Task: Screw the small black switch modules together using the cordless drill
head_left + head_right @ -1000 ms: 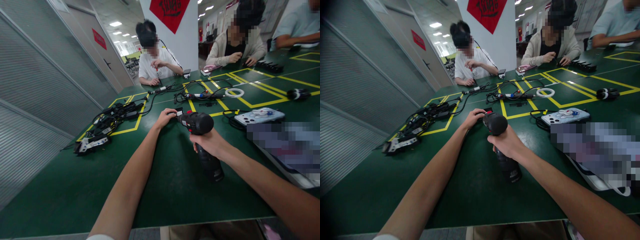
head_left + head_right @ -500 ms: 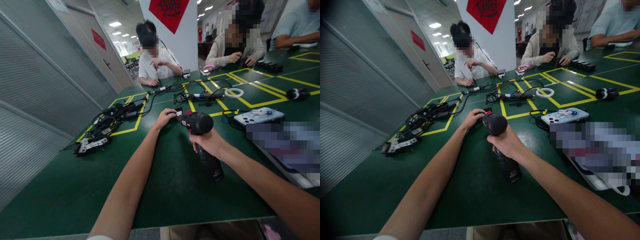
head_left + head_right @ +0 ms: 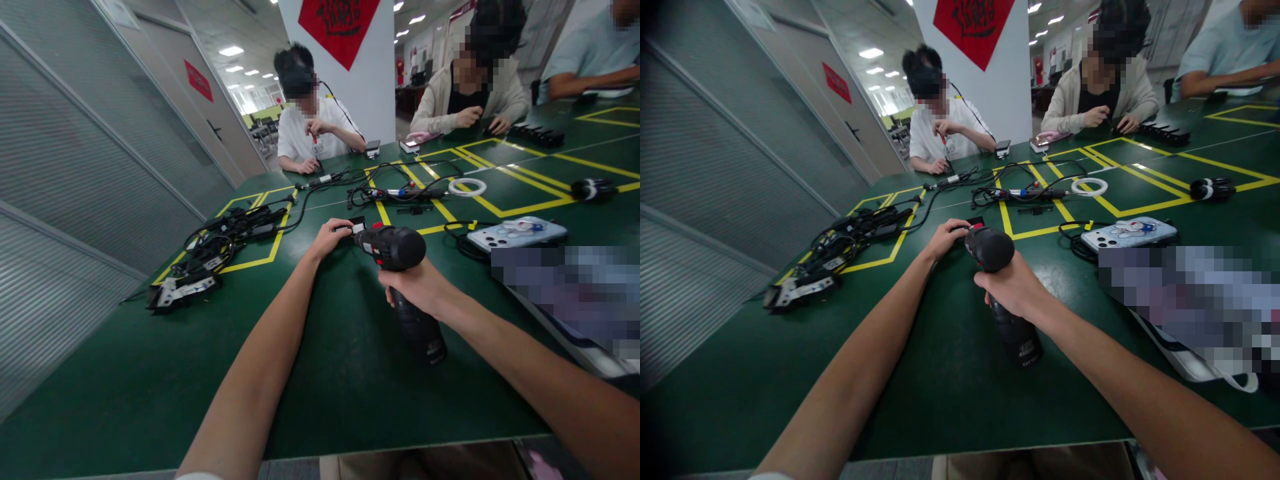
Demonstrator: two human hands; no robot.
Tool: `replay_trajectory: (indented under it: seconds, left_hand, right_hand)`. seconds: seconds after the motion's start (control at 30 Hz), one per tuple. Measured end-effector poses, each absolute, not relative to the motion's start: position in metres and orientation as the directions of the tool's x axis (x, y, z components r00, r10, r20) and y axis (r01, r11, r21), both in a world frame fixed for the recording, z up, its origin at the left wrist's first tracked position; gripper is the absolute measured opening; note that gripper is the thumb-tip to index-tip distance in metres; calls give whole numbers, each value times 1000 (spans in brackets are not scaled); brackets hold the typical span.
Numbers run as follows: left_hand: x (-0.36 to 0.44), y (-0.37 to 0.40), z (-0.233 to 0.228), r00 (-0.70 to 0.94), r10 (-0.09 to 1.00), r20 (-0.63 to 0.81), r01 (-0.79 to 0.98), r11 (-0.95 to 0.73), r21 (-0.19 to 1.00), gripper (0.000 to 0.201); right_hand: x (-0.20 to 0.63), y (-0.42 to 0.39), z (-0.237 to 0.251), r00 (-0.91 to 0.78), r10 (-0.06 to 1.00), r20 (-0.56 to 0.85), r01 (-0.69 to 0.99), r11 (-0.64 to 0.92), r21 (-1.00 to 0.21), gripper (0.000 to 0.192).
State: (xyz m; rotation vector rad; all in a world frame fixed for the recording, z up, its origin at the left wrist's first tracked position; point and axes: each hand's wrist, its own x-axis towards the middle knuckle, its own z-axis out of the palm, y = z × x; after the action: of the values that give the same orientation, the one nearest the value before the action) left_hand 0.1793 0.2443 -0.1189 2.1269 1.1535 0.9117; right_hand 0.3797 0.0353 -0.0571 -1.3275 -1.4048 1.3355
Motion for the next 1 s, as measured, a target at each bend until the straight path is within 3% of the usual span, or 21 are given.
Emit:
replay_trajectory:
  seconds: [1.0]
  left_hand:
    - [177,247,-121,417,854,312,482,-499,720,29]
  right_hand:
    - [378,35,-55,-148,979,-142,135,-122,-983,6]
